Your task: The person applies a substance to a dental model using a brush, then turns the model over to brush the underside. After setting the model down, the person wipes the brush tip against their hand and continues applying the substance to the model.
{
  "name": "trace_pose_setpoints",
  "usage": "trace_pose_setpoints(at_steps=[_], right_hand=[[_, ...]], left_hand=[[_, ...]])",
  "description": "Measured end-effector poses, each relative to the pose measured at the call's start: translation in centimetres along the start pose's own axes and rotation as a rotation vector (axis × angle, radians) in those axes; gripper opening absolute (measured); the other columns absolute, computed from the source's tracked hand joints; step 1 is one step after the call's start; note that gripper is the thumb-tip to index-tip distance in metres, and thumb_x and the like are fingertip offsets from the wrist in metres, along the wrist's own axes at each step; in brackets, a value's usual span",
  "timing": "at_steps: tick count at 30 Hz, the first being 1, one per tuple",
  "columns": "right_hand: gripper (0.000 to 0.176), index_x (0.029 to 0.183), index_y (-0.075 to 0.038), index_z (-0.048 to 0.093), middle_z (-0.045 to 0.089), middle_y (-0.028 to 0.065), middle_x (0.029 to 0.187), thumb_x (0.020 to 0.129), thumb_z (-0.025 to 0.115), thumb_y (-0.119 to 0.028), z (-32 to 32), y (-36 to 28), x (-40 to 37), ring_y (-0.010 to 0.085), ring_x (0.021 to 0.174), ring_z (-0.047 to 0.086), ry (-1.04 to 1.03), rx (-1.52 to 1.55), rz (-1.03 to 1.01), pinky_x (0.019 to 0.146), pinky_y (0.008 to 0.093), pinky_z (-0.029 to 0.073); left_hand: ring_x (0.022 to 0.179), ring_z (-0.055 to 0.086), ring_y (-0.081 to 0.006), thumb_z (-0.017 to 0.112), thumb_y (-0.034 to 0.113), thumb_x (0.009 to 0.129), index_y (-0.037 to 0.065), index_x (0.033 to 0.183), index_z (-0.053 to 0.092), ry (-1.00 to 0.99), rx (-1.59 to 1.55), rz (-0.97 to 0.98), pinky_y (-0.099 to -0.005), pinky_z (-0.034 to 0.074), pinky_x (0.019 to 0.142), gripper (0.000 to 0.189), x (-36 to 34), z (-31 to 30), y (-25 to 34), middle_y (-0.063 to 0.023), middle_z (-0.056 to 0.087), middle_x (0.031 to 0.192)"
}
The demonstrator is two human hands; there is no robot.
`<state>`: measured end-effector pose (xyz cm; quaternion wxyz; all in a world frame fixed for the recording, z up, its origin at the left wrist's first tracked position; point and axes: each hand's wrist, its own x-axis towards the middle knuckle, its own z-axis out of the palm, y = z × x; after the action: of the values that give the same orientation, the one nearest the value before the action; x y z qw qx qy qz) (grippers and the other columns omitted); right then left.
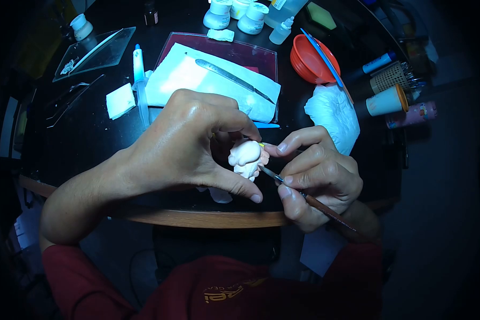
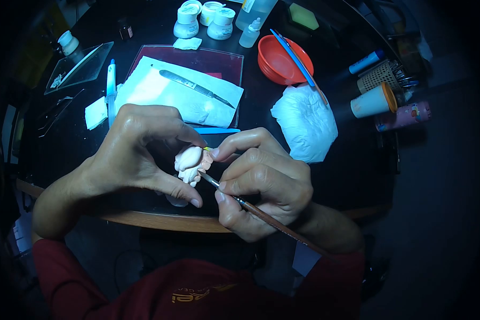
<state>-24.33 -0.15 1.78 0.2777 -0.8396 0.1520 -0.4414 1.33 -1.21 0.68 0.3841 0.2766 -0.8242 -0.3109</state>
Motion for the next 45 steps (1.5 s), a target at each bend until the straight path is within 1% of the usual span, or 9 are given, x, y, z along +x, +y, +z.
trace_pose_setpoints(at_steps=[4, 13, 15, 18, 27, 40, 45], right_hand=[[0.017, 0.083, -0.002, 0.067, 0.067, 0.0084, 0.075, 0.07, 0.075, 0.005, 0.01, -0.06, 0.18, 0.0323, 0.089, 0.072, -0.019, -0.001, -0.01, 0.075, 0.0377, 0.058], [0.015, 0.082, -0.002, 0.067, 0.067, 0.0078, 0.074, 0.071, 0.074, 0.003, -0.13, -0.35, 0.37, 0.0319, 0.091, 0.072, -0.039, 0.012, -0.01, 0.075, 0.0376, 0.058], [0.014, 0.082, -0.002, 0.067, 0.068, 0.008, 0.074, 0.071, 0.074, 0.003, -0.09, -0.29, 0.37, 0.0318, 0.091, 0.072, -0.039, 0.017, -0.011, 0.076, 0.0378, 0.058], [0.016, 0.089, -0.001, 0.067, 0.068, 0.0106, 0.077, 0.074, 0.072, 0.004, -0.35, -0.37, 0.34, 0.0319, 0.095, 0.066, -0.093, 0.012, -0.015, 0.088, 0.0476, 0.063], [0.016, 0.09, -0.002, 0.067, 0.068, 0.0101, 0.077, 0.075, 0.072, 0.005, -0.19, -0.48, 0.27, 0.0314, 0.096, 0.066, -0.096, 0.004, -0.007, 0.09, 0.0493, 0.065], [0.014, 0.088, -0.001, 0.066, 0.067, 0.0103, 0.075, 0.076, 0.074, 0.002, -0.06, -0.49, 0.31, 0.032, 0.097, 0.068, -0.098, -0.009, -0.039, 0.089, 0.0489, 0.065], [0.013, 0.087, -0.002, 0.066, 0.067, 0.0099, 0.075, 0.077, 0.074, 0.001, -0.2, -0.56, 0.24, 0.0318, 0.096, 0.068, -0.115, -0.024, -0.031, 0.089, 0.0495, 0.065]], left_hand=[[0.071, 0.073, -0.0143, 0.105, 0.034, 0.059, 0.001, 0.102, 0.079, 0.003, 0.003, -0.002, -0.0258, 0.057, 0.06, 0.06, -0.06, 0.03, -0.09, -0.006, 0.071, 0.086], [0.069, 0.07, -0.0133, 0.105, 0.036, 0.058, 0.002, 0.101, 0.08, 0.013, 0.032, 0.001, -0.0256, 0.053, 0.059, 0.06, 0.11, -0.02, 0.22, -0.0047, 0.07, 0.083], [0.069, 0.07, -0.0133, 0.105, 0.035, 0.058, 0.002, 0.101, 0.08, 0.015, 0.018, -0.009, -0.0255, 0.054, 0.059, 0.06, 0.07, 0.0, 0.26, -0.0047, 0.07, 0.083], [0.07, 0.071, -0.0135, 0.105, 0.035, 0.058, 0.002, 0.101, 0.08, 0.019, 0.016, -0.005, -0.0255, 0.055, 0.059, 0.06, 0.07, -0.02, 0.24, -0.0049, 0.07, 0.083], [0.071, 0.072, -0.014, 0.104, 0.036, 0.059, 0.002, 0.102, 0.08, 0.012, 0.021, -0.001, -0.0254, 0.057, 0.06, 0.06, 0.02, -0.04, 0.12, -0.0053, 0.071, 0.085], [0.073, 0.074, -0.0142, 0.105, 0.034, 0.059, 0.002, 0.102, 0.079, -0.017, 0.02, -0.027, -0.025, 0.058, 0.06, 0.06, -0.01, -0.15, 0.12, -0.0058, 0.072, 0.087], [0.073, 0.074, -0.0142, 0.104, 0.035, 0.06, 0.001, 0.103, 0.079, -0.006, 0.01, -0.006, -0.0251, 0.058, 0.06, 0.06, 0.01, 0.0, 0.03, -0.0061, 0.072, 0.087]])
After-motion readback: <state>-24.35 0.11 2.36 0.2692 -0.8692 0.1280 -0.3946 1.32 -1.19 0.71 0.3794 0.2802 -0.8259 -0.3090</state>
